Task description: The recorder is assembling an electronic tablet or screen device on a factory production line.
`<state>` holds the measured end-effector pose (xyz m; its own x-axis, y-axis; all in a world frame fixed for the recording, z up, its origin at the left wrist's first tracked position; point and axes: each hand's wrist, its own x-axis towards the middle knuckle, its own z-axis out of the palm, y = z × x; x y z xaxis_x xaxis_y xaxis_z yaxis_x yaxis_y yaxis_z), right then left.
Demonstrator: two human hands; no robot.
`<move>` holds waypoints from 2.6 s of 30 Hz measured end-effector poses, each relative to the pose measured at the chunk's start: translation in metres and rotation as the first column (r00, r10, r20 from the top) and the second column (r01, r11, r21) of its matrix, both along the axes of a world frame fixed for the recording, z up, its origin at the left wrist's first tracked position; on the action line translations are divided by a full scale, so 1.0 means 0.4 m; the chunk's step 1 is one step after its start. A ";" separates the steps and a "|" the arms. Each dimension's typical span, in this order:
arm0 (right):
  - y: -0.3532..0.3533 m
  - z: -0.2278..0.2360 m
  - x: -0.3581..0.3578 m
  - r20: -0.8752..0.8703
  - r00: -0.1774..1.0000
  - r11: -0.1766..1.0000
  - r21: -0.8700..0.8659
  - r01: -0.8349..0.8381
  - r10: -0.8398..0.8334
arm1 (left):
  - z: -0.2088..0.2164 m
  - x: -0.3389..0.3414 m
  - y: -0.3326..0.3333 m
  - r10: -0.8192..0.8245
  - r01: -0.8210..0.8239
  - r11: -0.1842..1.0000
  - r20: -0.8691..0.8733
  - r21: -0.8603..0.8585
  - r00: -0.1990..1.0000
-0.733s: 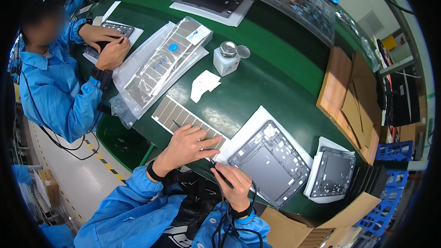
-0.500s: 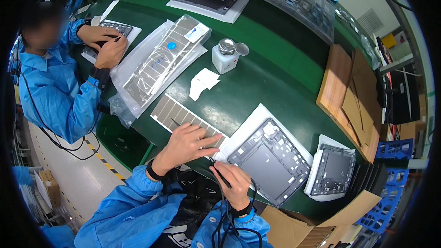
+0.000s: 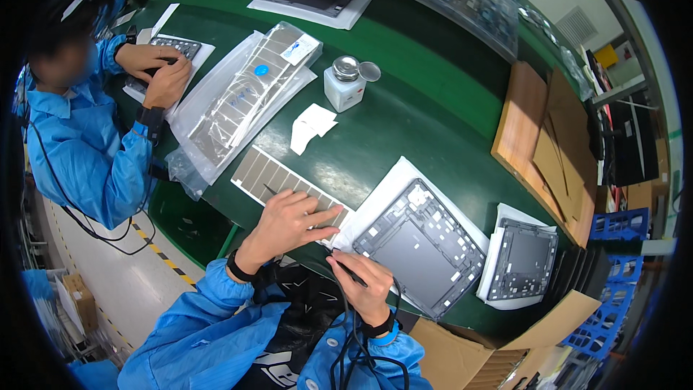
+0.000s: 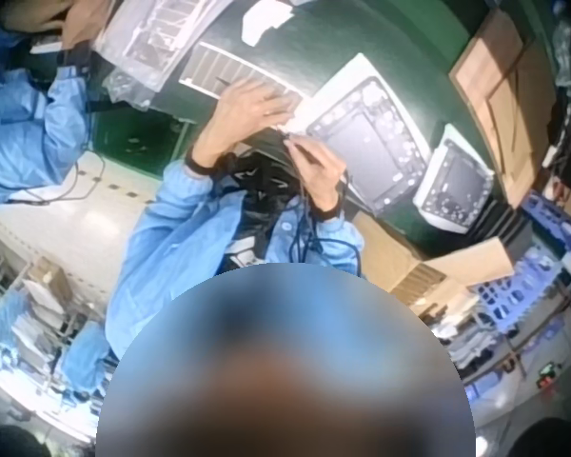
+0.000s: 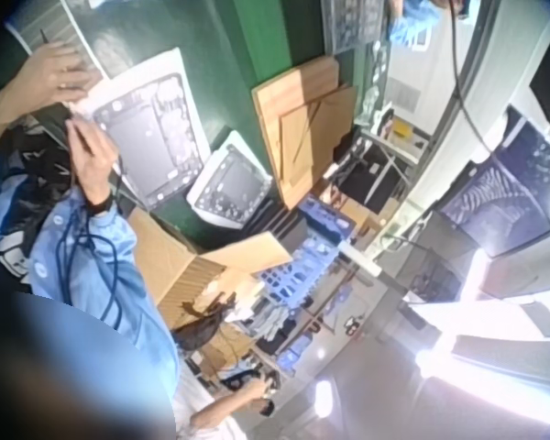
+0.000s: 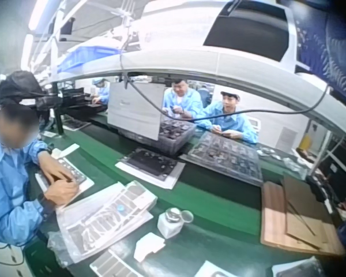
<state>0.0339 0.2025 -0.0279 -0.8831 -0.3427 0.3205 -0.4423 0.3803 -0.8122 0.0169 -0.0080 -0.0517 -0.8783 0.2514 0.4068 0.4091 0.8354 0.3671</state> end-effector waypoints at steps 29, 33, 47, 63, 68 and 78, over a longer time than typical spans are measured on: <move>0.555 0.067 -0.027 0.036 0.661 0.624 -0.293 0.724 -0.750 | 0.043 -0.017 0.283 -0.535 0.549 0.823 0.127 -0.146 0.835; 0.558 0.130 -0.072 -0.098 0.713 0.712 -0.240 0.660 -0.694 | 0.100 -0.008 0.259 -0.478 0.512 0.824 0.189 -0.244 0.858; 0.557 0.090 -0.173 -0.040 0.840 0.839 -0.094 0.536 -0.541 | 0.106 -0.256 0.474 -0.681 0.642 0.710 -0.052 -0.291 0.730; 0.539 0.085 -0.185 -0.155 0.938 0.910 0.236 0.341 -0.311 | 0.067 -0.267 0.462 -0.690 0.709 0.702 0.180 -0.067 0.701; 0.536 0.087 -0.189 -0.130 0.950 0.905 0.290 0.311 -0.285 | 0.070 -0.274 0.462 -0.646 0.682 0.719 0.232 -0.133 0.727; 0.544 0.081 -0.170 -0.261 0.934 0.891 0.321 0.322 -0.243 | 0.049 -0.276 0.461 -0.693 0.716 0.690 0.192 -0.101 0.695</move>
